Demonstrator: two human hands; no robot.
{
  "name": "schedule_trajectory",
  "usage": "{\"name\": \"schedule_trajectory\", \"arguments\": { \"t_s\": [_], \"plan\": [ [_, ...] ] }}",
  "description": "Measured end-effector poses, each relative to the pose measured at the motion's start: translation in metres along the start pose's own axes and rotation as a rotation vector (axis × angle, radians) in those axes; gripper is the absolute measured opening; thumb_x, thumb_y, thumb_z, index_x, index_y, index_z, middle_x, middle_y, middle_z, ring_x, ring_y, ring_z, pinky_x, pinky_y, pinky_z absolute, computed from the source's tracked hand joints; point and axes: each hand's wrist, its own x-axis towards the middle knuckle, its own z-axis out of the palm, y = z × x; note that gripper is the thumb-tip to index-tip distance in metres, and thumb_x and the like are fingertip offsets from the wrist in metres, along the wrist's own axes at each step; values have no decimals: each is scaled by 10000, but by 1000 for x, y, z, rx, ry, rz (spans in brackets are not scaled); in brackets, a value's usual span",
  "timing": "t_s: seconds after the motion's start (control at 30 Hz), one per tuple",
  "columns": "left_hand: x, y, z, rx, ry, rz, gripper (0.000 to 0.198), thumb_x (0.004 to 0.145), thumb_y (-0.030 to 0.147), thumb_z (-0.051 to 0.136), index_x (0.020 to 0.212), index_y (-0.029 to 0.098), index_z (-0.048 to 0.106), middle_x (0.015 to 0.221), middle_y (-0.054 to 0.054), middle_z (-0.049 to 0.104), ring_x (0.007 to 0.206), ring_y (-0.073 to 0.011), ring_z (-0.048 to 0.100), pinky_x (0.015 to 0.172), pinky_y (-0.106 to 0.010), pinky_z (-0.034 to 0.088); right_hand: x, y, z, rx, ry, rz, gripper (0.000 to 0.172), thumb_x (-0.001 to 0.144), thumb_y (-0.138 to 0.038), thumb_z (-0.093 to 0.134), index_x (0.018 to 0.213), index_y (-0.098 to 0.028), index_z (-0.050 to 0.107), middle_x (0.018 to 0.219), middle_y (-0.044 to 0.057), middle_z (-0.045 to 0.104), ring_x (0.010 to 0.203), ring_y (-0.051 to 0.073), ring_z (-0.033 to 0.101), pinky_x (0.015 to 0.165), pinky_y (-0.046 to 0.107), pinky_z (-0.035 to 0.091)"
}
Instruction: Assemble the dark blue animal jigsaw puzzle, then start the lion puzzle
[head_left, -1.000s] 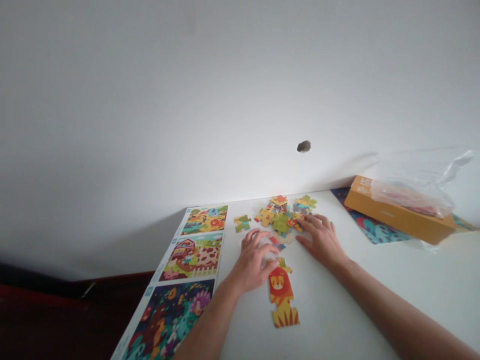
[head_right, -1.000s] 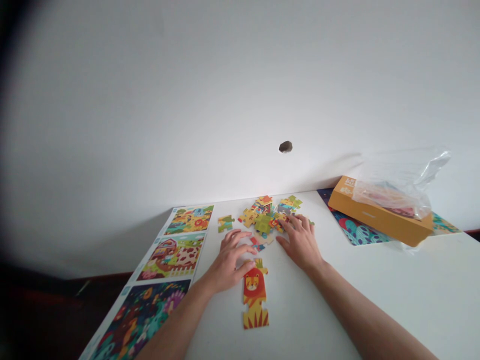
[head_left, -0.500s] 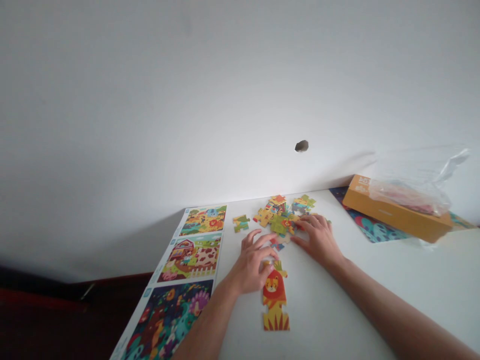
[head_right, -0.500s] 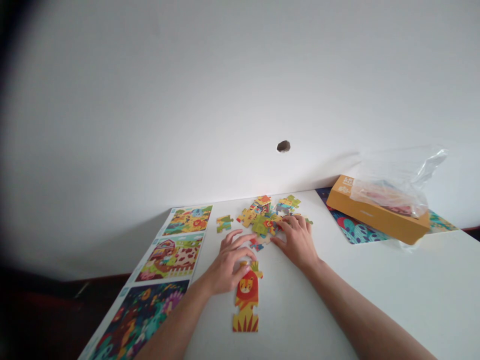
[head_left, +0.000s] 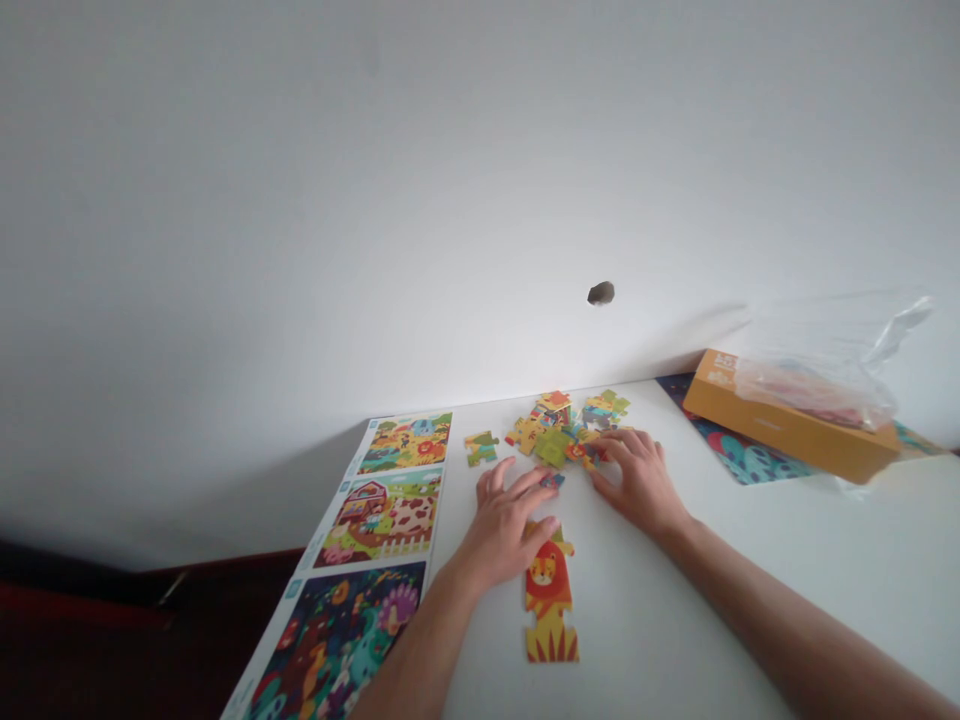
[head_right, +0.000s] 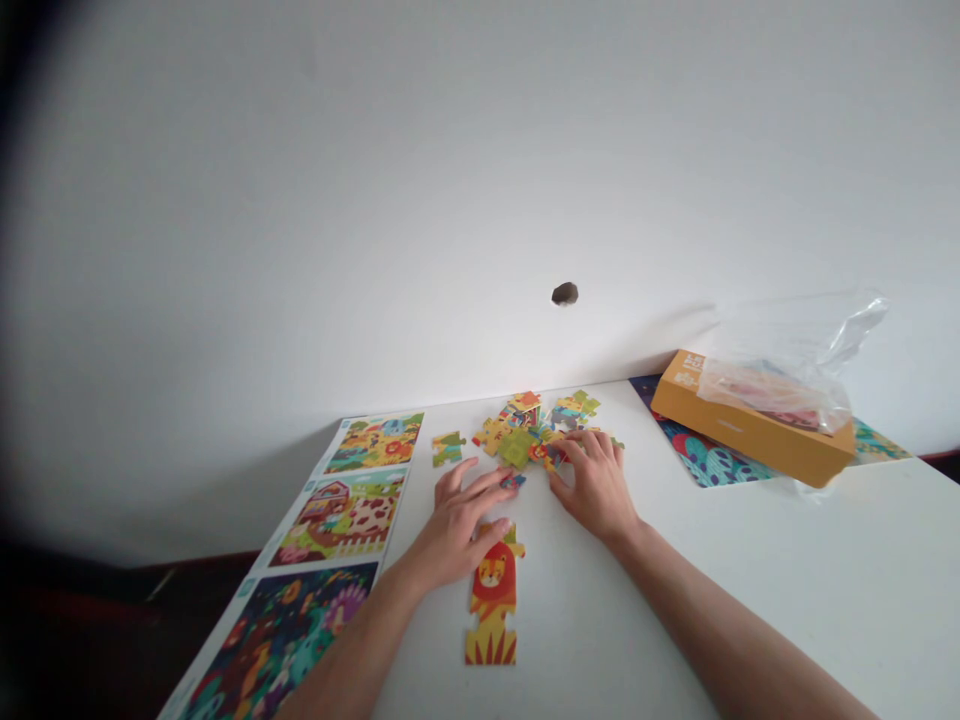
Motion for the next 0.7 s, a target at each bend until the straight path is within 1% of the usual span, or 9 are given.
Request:
{"name": "schedule_trajectory", "arguments": {
  "t_s": [0.07,0.13,0.23,0.33,0.43,0.53,0.7],
  "plan": [
    [0,-3,4,24,38,-26,371,921,296,546,1287,333,597,1456,30,513,1409,-349,260,1141,-600,216,-1,0,-2,28,2,-22,295,843,-311,639,1135,-269,652,1182,78,615,1139,293,481,922,433,395],
    [0,-5,6,23,81,-39,387,910,213,522,1275,311,608,1441,16,520,1390,-331,284,1143,-581,236,-3,-1,-6,59,2,-58,302,828,-307,646,1127,-259,645,1174,83,614,1124,297,485,928,447,392],
    [-1,-5,2,-32,115,8,366,845,159,567,1185,264,653,1433,-6,513,1380,-311,287,1155,-529,258,-5,-5,-14,119,-44,-130,318,811,-311,654,1123,-251,635,1161,87,605,1108,298,490,927,454,397],
    [-4,-2,-5,-88,85,84,304,767,178,654,1055,267,696,1459,2,469,1388,-321,262,1168,-514,243,-6,-10,-19,172,-132,-203,330,791,-321,661,1112,-252,633,1143,87,598,1076,292,502,911,452,407],
    [-5,1,-8,-97,36,98,274,719,198,703,978,284,714,1479,7,426,1394,-342,244,1169,-529,224,-7,-13,-20,163,-191,-230,311,763,-308,669,1068,-251,646,1140,88,592,1060,294,503,920,470,397],
    [-4,2,-8,-91,8,83,283,707,202,709,977,289,705,1471,-1,423,1398,-353,237,1165,-544,214,-7,-12,-18,128,-228,-223,308,744,-294,668,1048,-250,653,1132,91,592,1062,300,494,932,482,385],
    [-5,1,-8,-72,16,69,385,699,87,614,1032,273,670,1471,-17,428,1409,-334,238,1172,-534,214,-6,-11,-20,128,-259,-211,394,721,-293,670,1108,-240,622,1134,95,595,1073,308,482,927,480,379]
  ]
}}
